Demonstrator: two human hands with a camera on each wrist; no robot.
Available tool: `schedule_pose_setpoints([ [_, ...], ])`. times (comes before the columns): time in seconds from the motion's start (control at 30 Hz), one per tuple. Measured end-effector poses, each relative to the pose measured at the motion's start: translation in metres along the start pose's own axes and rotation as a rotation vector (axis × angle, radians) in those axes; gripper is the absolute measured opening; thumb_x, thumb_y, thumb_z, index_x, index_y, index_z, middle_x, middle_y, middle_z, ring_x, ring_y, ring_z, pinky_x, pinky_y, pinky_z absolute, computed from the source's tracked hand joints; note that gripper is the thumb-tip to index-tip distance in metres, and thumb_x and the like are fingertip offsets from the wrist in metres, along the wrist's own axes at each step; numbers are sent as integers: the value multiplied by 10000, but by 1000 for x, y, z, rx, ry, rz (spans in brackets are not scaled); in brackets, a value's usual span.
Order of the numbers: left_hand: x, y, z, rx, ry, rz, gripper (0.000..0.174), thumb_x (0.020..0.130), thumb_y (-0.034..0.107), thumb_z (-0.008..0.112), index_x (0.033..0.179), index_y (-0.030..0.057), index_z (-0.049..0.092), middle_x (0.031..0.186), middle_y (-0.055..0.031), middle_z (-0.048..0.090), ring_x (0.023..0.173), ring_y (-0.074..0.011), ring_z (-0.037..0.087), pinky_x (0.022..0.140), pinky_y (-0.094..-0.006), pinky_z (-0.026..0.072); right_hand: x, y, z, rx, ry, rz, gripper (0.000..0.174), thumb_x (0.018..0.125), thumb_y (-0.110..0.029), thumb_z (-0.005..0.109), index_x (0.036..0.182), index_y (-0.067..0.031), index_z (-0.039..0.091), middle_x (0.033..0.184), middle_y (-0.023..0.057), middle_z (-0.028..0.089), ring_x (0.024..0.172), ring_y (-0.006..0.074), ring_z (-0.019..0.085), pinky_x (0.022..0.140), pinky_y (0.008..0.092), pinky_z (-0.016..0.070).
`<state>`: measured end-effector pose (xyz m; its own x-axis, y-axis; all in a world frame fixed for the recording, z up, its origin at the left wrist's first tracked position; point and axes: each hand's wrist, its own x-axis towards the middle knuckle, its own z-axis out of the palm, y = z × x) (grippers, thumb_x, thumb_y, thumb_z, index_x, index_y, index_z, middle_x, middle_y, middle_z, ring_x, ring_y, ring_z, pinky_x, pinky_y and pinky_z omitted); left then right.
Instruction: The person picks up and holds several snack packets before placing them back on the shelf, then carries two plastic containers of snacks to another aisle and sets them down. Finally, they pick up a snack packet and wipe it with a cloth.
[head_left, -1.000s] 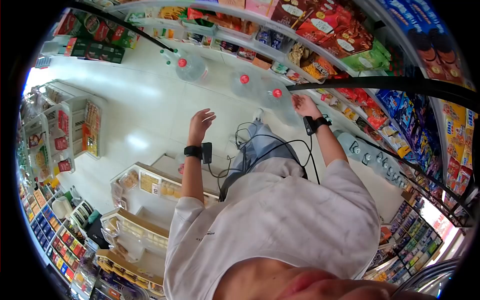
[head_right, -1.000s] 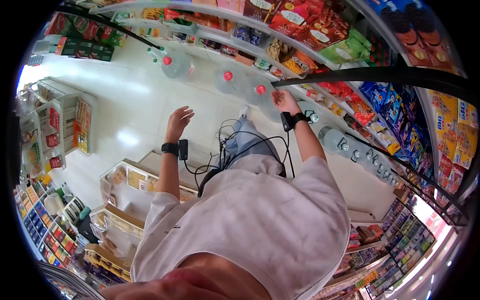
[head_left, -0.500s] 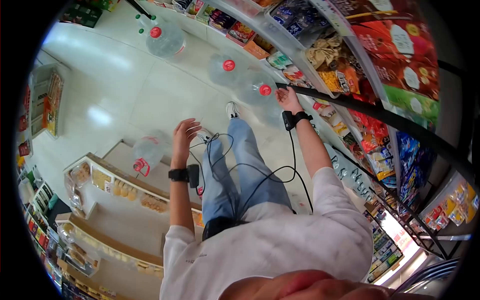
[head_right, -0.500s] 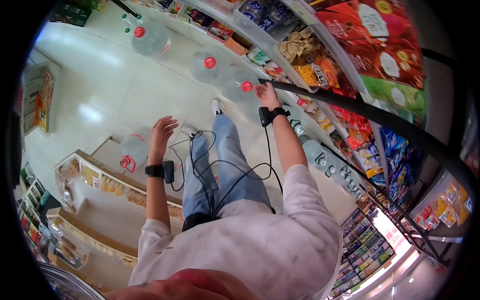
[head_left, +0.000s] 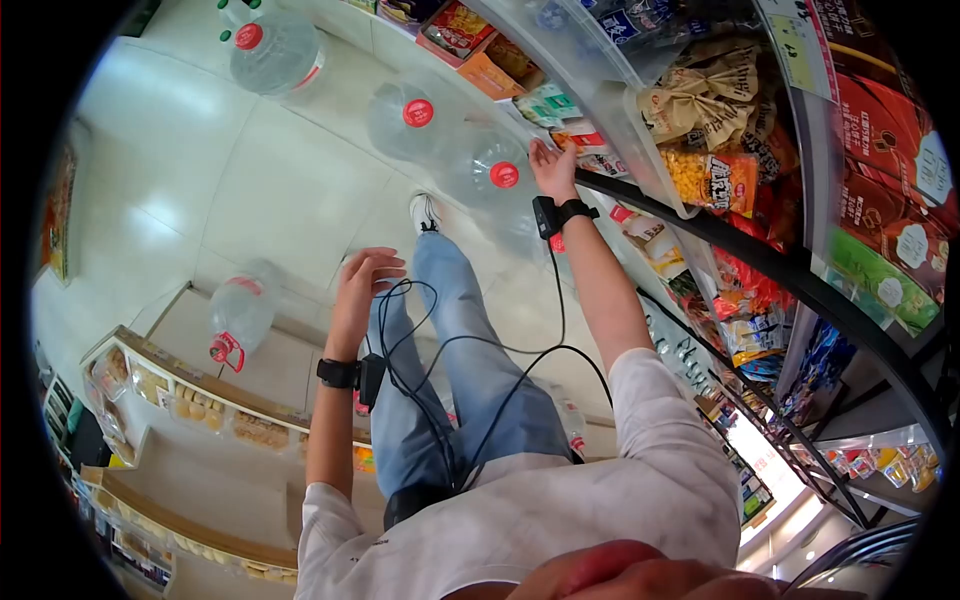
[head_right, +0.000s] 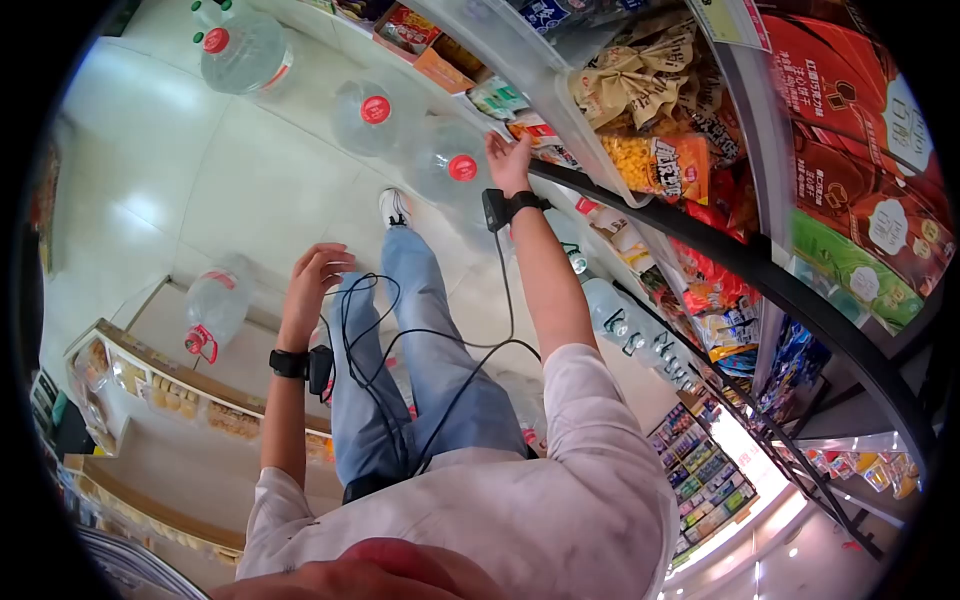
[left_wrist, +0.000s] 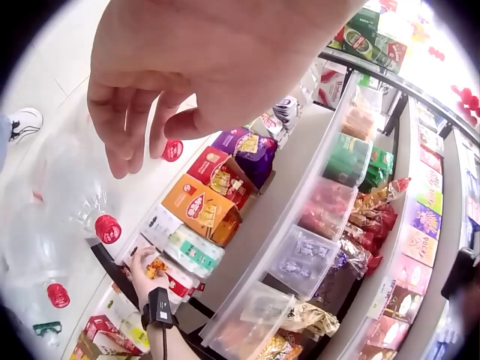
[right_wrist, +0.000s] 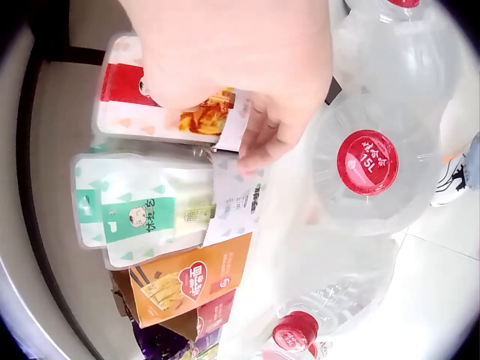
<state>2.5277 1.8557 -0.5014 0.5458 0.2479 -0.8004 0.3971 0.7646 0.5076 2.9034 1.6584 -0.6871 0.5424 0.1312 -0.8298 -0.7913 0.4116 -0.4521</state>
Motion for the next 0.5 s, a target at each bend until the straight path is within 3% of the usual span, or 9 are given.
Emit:
schedule_pose_setpoints([
  [0.03, 6, 0, 3, 11, -18, -3, 270, 1014, 212, 423, 1103, 55, 625, 1048, -68, 698, 951, -150, 668, 799, -254, 462, 4, 1, 1, 3, 22, -14, 608, 998, -426, 493, 1300, 34, 237, 1259, 283, 528, 1074, 370, 601, 887, 420, 573],
  [0.07, 12, 1, 6, 16, -27, 2, 270, 1014, 213, 422, 1102, 58, 625, 1048, -67, 698, 956, -150, 667, 802, -256, 461, 8, 4, 1, -15, 33, -12, 573, 998, -400, 493, 1275, 71, 320, 1249, 269, 539, 1066, 365, 606, 880, 417, 577],
  [0.17, 23, 0, 14, 21, -37, 11, 272, 1006, 216, 423, 1096, 60, 626, 1043, -72, 699, 964, -158, 668, 811, -265, 461, 19, 5, -8, 48, 23, 136, 435, 1009, -339, 476, 1168, 32, 310, 1177, 291, 577, 999, 358, 642, 830, 409, 605],
  [0.27, 35, -3, 19, 16, -35, 22, 276, 988, 215, 427, 1088, 53, 627, 1032, -85, 703, 964, -177, 675, 815, -277, 464, 38, -2, -23, 207, -93, 245, 471, 1009, -297, 456, 1190, 136, 402, 1231, 298, 565, 1079, 368, 630, 885, 417, 599],
  [0.37, 44, -7, 19, 12, -41, 20, 276, 997, 217, 422, 1094, 56, 624, 1039, -80, 701, 970, -169, 668, 819, -274, 461, 43, -5, -18, 305, -107, 236, 481, 1018, -240, 409, 1218, 196, 438, 1292, 310, 533, 1182, 388, 586, 964, 420, 572],
  [0.5, 47, -16, 20, 13, -53, 8, 280, 1015, 226, 417, 1114, 61, 620, 1048, -66, 695, 972, -151, 658, 818, -262, 457, 46, -3, -20, 231, -171, 142, 436, 1013, -152, 352, 1291, 182, 382, 1332, 311, 505, 1255, 407, 533, 1037, 435, 529],
])
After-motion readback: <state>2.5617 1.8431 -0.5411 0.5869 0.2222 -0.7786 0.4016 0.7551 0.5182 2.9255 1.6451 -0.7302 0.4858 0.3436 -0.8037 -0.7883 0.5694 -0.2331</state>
